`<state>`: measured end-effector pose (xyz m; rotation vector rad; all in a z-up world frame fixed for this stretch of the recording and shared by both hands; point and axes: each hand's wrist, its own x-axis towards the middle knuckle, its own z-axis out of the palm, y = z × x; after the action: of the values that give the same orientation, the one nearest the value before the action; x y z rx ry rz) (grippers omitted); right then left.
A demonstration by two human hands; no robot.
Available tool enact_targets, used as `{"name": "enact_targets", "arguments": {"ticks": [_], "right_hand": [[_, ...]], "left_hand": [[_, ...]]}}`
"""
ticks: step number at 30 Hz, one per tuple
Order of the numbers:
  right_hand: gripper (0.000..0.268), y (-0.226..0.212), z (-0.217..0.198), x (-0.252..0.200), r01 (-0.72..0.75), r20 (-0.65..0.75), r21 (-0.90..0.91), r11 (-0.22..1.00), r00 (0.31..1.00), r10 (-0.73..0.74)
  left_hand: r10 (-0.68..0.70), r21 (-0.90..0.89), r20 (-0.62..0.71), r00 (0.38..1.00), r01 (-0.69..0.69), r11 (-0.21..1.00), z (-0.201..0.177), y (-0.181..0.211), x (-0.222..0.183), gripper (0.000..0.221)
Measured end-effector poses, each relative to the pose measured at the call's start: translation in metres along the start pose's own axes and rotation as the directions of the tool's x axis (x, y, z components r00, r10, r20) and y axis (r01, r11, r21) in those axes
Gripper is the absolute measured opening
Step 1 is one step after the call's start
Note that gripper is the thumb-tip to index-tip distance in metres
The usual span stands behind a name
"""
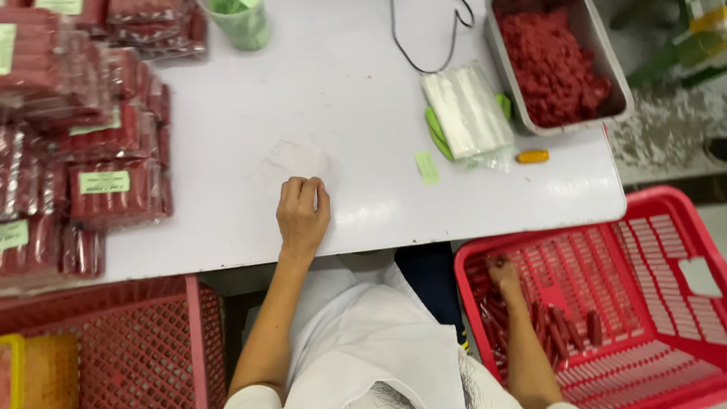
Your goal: The person places processed meat sticks into a plastic bag, applies a label, and then repeats the process with more meat sticks.
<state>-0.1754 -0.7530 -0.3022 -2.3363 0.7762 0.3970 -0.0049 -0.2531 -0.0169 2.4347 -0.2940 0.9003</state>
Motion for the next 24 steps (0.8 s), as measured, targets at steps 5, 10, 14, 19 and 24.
{"name": "enact_targets", "arguments": {"ticks": [5, 10, 14, 19, 24], "right_hand": [[0.063, -0.056, -0.018, -0.008, -0.306, 0.163, 0.067, 0.95, 0.942, 0.292], [0.056, -0.064, -0.029, -0.044, -0.109, 0.064, 0.2, 0.974, 0.993, 0.098], [0.019, -0.048, -0.045, -0.07, 0.098, -0.112, 0.513, 0.853, 0.993, -0.047], [0.015, -0.086, -0.14, -0.174, 0.024, -0.11, 0.913, 0.407, 0.976, 0.189], [0.038, -0.183, -0.187, -0.207, 0.213, -0.197, 0.977, 0.012, 0.921, -0.337]], "left_hand": [[0.138, 0.154, -0.009, 0.99, -0.135, 0.979, -0.007, 0.009, 0.01, 0.019], [0.244, 0.26, -0.048, 0.969, -0.223, 0.94, 0.016, 0.013, -0.001, 0.011], [0.281, 0.293, -0.094, 0.955, -0.243, 0.925, -0.01, 0.041, 0.025, 0.019], [0.251, 0.245, 0.012, 0.968, -0.246, 0.938, 0.015, 0.018, -0.002, 0.029], [0.244, 0.204, 0.108, 0.964, -0.261, 0.943, 0.058, 0.002, -0.018, 0.024]]}}
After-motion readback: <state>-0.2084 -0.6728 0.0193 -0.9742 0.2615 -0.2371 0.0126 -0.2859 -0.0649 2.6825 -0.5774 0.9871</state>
